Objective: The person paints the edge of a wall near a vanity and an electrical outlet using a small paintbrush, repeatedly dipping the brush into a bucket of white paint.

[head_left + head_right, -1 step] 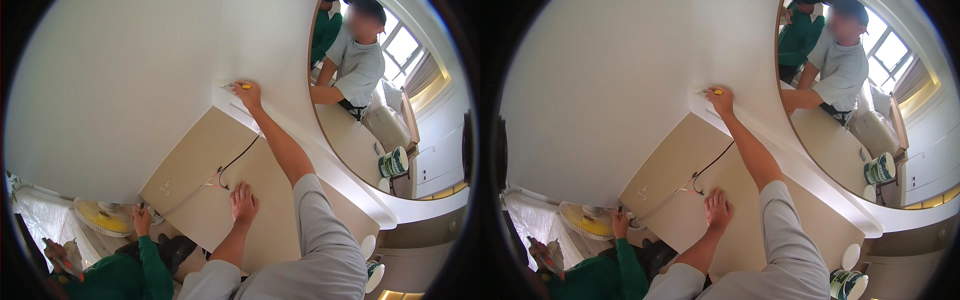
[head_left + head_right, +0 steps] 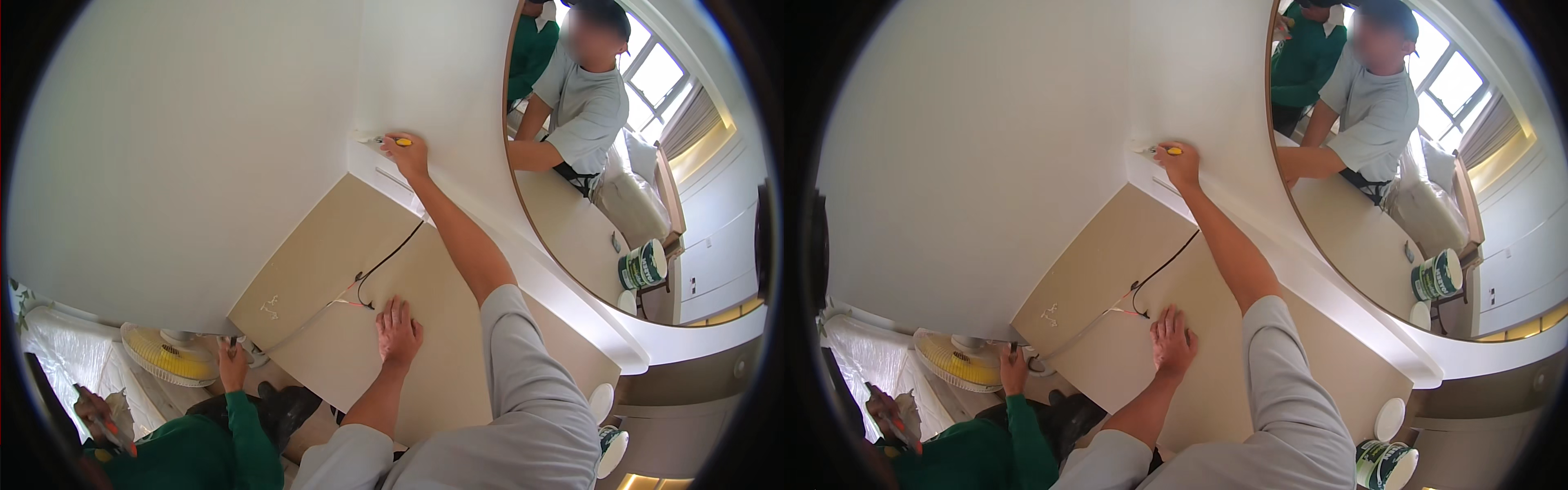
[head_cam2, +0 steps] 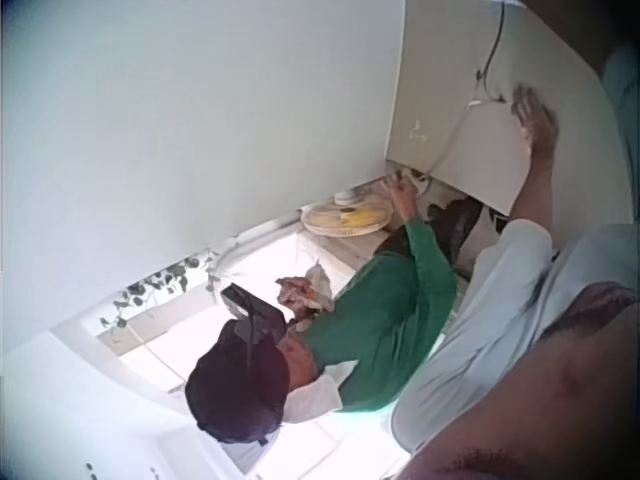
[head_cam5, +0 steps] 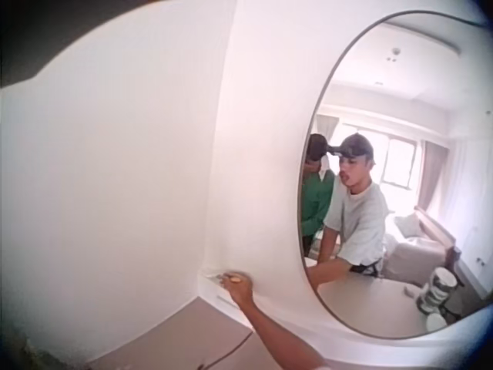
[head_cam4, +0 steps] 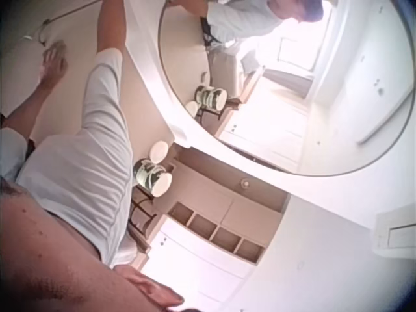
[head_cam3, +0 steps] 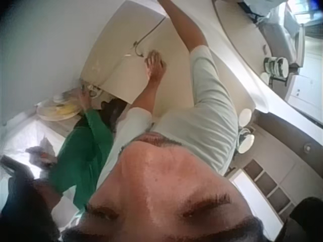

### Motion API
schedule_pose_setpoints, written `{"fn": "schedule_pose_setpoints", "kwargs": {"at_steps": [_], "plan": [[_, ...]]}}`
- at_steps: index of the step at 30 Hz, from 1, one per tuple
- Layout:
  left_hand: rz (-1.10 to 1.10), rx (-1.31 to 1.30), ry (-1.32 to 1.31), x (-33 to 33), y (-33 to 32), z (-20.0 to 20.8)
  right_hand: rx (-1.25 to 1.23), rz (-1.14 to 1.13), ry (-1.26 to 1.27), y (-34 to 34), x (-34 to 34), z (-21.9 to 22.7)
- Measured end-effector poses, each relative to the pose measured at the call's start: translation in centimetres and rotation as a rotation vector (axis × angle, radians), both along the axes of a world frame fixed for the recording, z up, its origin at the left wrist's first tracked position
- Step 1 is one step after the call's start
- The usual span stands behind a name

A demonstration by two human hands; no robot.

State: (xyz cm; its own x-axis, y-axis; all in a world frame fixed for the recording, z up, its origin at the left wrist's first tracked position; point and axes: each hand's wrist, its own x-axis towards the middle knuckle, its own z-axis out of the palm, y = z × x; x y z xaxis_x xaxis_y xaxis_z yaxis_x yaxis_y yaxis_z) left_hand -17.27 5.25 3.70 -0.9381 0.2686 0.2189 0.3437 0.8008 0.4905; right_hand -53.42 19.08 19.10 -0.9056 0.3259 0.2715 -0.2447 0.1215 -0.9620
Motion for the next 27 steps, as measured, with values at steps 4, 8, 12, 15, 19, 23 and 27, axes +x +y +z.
{"fn": "schedule_pose_setpoints", "kwargs": {"at_steps": [4,8,12,15,19,23,27], "plan": [[0.011,-0.017,-0.005,0.1,-0.3,0.2,0.073,0.001,-0.045,1.4,2.2,-0.1],[0.023,-0.014,-0.021,0.1,-0.2,0.1,0.152,0.008,-0.053,3.4,5.3,1.0],[0.023,0.008,-0.012,0.1,0.1,-0.1,0.134,0.049,0.016,3.1,5.4,2.4],[0.021,0.004,-0.016,0.0,0.0,-0.2,0.132,0.07,-0.012,1.4,4.0,2.8],[0.028,-0.005,-0.009,0.1,-0.1,-0.6,0.098,0.047,0.047,-1.0,1.9,1.4],[0.02,-0.003,-0.022,0.1,-0.2,-0.5,0.135,0.028,0.075,-1.7,0.5,0.1],[0.01,0.008,-0.033,0.1,-0.2,0.0,0.184,0.027,0.084,-1.6,-0.9,-0.7]]}}
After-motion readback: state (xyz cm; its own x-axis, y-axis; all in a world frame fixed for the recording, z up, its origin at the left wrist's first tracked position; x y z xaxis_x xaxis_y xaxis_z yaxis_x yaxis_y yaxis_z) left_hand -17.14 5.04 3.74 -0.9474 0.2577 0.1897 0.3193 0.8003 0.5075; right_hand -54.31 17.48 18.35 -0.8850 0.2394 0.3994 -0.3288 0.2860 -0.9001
